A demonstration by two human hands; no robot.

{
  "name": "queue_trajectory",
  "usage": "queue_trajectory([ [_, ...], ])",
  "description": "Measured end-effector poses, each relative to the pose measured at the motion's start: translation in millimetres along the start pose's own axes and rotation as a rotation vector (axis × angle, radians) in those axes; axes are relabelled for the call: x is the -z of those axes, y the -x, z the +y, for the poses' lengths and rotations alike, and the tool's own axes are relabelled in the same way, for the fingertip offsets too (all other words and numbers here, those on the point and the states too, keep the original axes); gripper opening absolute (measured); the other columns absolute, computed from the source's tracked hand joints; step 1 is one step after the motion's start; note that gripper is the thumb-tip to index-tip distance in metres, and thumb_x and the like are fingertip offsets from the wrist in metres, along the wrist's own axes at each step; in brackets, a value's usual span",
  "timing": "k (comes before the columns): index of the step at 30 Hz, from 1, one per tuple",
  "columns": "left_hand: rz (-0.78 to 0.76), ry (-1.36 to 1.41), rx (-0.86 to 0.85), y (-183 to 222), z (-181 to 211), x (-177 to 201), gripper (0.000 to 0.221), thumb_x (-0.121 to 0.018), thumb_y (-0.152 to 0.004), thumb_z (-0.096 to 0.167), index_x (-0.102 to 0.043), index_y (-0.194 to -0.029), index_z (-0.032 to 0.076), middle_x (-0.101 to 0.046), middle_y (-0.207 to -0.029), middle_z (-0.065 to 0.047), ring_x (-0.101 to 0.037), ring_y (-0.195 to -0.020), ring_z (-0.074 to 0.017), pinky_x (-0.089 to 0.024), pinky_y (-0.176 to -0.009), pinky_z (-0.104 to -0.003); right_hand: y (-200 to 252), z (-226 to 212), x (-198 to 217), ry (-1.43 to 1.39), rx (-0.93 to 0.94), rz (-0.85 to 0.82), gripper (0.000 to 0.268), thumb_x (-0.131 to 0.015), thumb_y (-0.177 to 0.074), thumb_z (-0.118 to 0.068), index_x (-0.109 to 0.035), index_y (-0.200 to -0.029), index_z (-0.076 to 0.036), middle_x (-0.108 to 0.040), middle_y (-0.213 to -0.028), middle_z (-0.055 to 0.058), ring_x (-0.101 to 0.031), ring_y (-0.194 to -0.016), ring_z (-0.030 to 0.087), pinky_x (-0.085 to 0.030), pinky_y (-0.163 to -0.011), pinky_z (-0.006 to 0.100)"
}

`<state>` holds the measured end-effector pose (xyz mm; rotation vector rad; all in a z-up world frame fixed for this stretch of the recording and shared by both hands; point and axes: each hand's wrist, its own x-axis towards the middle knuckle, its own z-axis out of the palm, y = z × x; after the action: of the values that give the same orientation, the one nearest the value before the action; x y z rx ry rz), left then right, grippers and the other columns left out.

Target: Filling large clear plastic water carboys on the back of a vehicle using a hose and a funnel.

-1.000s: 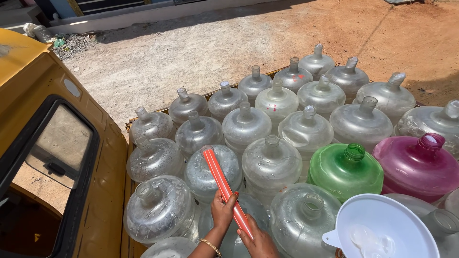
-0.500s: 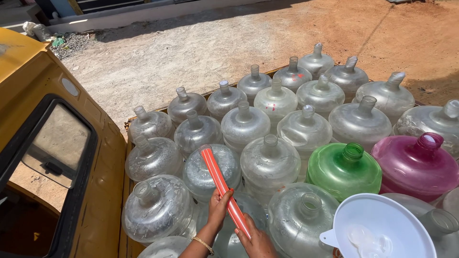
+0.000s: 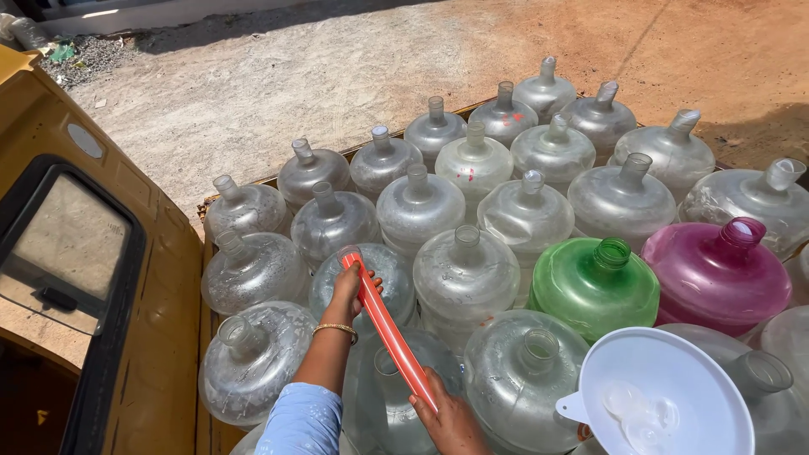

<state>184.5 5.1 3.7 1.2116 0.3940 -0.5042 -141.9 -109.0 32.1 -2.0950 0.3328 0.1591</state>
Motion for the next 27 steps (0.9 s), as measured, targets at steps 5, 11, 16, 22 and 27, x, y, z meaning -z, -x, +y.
queue_trajectory([
  [5,0.042,0.039,-0.109,-6,-13,-2,0.039,-0.045,-0.107,0.036,-0.041,-0.125,0.002,-0.056,-0.085,-0.011,-0.059,-0.061,-0.0211,-0.055,-0.053,-0.039,0,-1,-3,0.078,-0.031,-0.040,0.062,-0.051,-0.100,-0.048,-0.029,-0.151,-0.021,-0.076,-0.100,0.022,-0.075,-0.099,0.039,-0.058,-0.086,0.053],
  [11,0.114,-0.096,-0.168,60,-10,12,0.026,-0.039,-0.106,0.034,-0.046,-0.121,0.013,-0.055,-0.076,-0.008,-0.052,-0.050,-0.0156,-0.048,-0.044,-0.032,14,47,-33,0.141,0.027,-0.146,0.066,-0.049,-0.102,-0.044,-0.018,-0.155,-0.021,-0.073,-0.105,0.025,-0.077,-0.096,0.040,-0.060,-0.089,0.053],
  [16,0.078,-0.080,-0.264,66,-17,23,0.031,-0.039,-0.108,0.035,-0.047,-0.117,0.006,-0.056,-0.076,-0.007,-0.052,-0.048,-0.0139,-0.048,-0.041,-0.031,12,74,-46,0.127,0.113,-0.194,0.070,-0.051,-0.103,-0.041,-0.011,-0.157,-0.018,-0.068,-0.118,0.030,-0.075,-0.100,0.041,-0.059,-0.093,0.053],
  [22,-0.206,-0.111,-0.244,105,48,-62,0.032,-0.042,-0.106,0.034,-0.047,-0.120,0.007,-0.057,-0.078,-0.007,-0.055,-0.052,-0.0154,-0.053,-0.046,-0.033,40,14,28,0.078,0.078,-0.013,0.070,-0.052,-0.100,-0.044,-0.020,-0.157,-0.017,-0.069,-0.123,0.026,-0.073,-0.110,0.039,-0.056,-0.101,0.050],
  [27,-0.399,-0.196,-0.112,72,40,-163,0.031,-0.044,-0.105,0.032,-0.045,-0.121,0.006,-0.058,-0.079,-0.008,-0.058,-0.056,-0.0182,-0.056,-0.051,-0.036,49,-2,76,0.013,0.197,0.217,0.064,-0.052,-0.102,-0.040,-0.028,-0.154,-0.012,-0.067,-0.128,0.028,-0.067,-0.118,0.043,-0.050,-0.101,0.054],
])
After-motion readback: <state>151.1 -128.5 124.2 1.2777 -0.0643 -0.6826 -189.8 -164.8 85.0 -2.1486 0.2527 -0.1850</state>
